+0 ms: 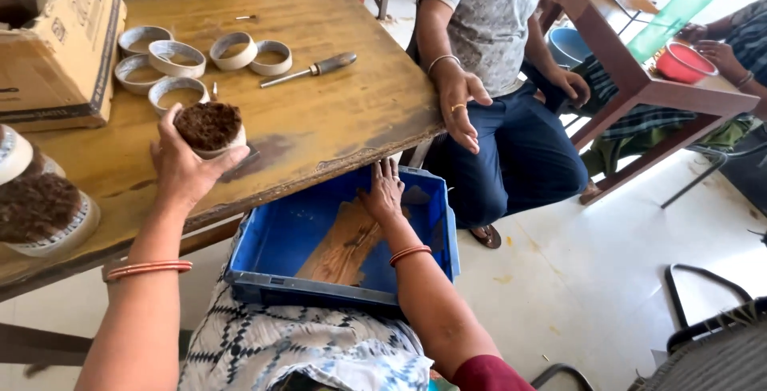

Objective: The recorder is assembling or manufacturing brushes by inserting bristles and securing them into wooden bases.

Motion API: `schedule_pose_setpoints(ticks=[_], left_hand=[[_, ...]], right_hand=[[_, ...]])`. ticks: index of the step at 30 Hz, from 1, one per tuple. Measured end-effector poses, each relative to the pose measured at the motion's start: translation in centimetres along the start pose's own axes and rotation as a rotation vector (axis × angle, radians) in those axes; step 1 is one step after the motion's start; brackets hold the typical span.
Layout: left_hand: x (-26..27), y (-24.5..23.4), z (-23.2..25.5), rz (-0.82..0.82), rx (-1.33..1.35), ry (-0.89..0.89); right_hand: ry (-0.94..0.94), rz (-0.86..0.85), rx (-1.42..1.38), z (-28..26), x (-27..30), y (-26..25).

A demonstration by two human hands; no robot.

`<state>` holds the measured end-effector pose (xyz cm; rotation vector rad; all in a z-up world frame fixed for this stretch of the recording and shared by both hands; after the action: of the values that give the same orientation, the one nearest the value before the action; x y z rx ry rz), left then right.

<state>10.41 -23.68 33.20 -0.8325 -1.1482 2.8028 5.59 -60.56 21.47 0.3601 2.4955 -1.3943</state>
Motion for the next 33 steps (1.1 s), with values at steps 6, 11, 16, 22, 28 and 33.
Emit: schedule_pose_setpoints(ticks=[6,11,16,22,28,33], left_hand=[[-0.2,-1.3,2.7,-0.085,0.011,-0.064],[-1.8,-6.1,8.1,-0.060,-0.397,0.260],[-1.8,-6.4,8.6,0.175,0.154,0.132],[-1.9,-6.9,7.7,-0.093,-0.427,0.111],[-1.0,-1.4,1.9,0.075,0.006,0.051],[0.9,-0.4,0.5,0.029,0.054,-0.054]], right_hand=[[0.026,-0.305,0.176,0.2,-0.3,0.2],[0.030,-0.291,0.187,-0.1,-1.0,0.1],[0.011,-0.309,0.180,0.3,-0.3,0.5],[-0.020,-0.285,0.161,0.7,-0.6,0.6],[-0.007,-0.275,0.164,0.8,0.2,0.4],[0.011,-0.288,0.136,1.0,0.1,0.6]])
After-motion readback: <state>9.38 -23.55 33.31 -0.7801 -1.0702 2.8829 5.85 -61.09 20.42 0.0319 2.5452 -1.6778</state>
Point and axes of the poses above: each hand's wrist, its own x-axis away from the middle knuckle, its own y-axis out of the palm, z = x × y, the point moved 1 cm from there along -x, towards the middle knuckle, and after that the axes turned 15 degrees about -z, right-handed, at the moved point
